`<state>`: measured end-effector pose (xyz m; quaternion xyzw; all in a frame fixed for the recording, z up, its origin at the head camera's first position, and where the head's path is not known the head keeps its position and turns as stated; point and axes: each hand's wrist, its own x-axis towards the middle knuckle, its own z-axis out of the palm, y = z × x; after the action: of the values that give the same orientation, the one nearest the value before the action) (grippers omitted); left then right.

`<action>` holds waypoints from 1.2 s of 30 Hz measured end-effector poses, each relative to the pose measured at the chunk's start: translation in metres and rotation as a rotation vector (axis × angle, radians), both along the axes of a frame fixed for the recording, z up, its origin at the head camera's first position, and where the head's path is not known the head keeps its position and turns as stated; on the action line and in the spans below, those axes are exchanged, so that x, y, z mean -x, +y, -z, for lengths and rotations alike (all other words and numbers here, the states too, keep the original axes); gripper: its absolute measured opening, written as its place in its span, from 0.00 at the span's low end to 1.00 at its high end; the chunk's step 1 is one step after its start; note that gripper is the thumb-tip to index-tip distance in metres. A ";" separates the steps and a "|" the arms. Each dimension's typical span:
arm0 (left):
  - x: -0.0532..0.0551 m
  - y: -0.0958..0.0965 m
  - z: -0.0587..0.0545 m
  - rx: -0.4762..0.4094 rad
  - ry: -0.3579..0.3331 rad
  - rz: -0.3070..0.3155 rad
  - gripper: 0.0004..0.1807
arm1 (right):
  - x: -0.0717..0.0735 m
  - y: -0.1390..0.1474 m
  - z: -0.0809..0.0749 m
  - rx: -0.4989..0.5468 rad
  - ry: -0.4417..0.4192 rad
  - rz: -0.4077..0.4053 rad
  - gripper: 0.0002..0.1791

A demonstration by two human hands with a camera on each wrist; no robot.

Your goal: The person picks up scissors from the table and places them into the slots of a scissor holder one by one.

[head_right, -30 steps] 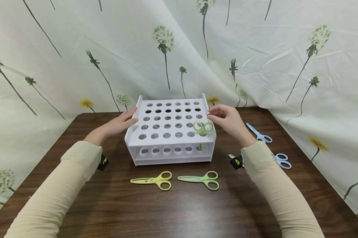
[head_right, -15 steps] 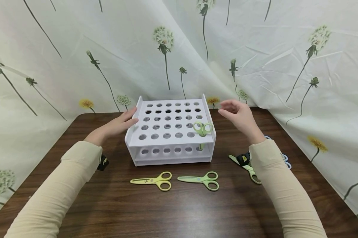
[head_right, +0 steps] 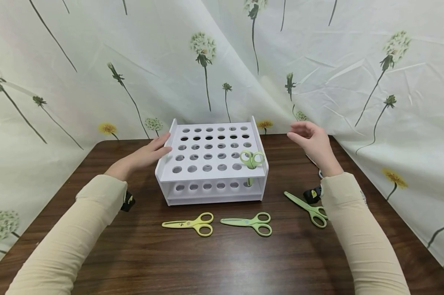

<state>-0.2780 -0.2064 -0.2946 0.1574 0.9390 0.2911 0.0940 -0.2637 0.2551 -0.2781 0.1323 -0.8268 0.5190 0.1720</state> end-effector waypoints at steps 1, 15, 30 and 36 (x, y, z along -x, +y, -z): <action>0.000 0.000 0.000 -0.001 -0.001 -0.001 0.37 | 0.001 0.003 0.001 0.018 0.002 -0.007 0.10; -0.001 -0.001 -0.001 0.018 -0.013 -0.002 0.38 | 0.011 0.035 0.019 0.082 -0.035 0.077 0.10; -0.002 -0.002 -0.001 0.002 -0.005 0.000 0.38 | 0.006 0.069 0.037 0.114 -0.146 0.146 0.10; 0.000 -0.002 0.000 0.002 -0.002 0.000 0.38 | 0.004 0.080 0.045 0.088 -0.183 0.179 0.10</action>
<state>-0.2776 -0.2080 -0.2944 0.1569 0.9391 0.2905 0.0949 -0.2678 0.3350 -0.3229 0.0024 -0.8240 0.5470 0.1473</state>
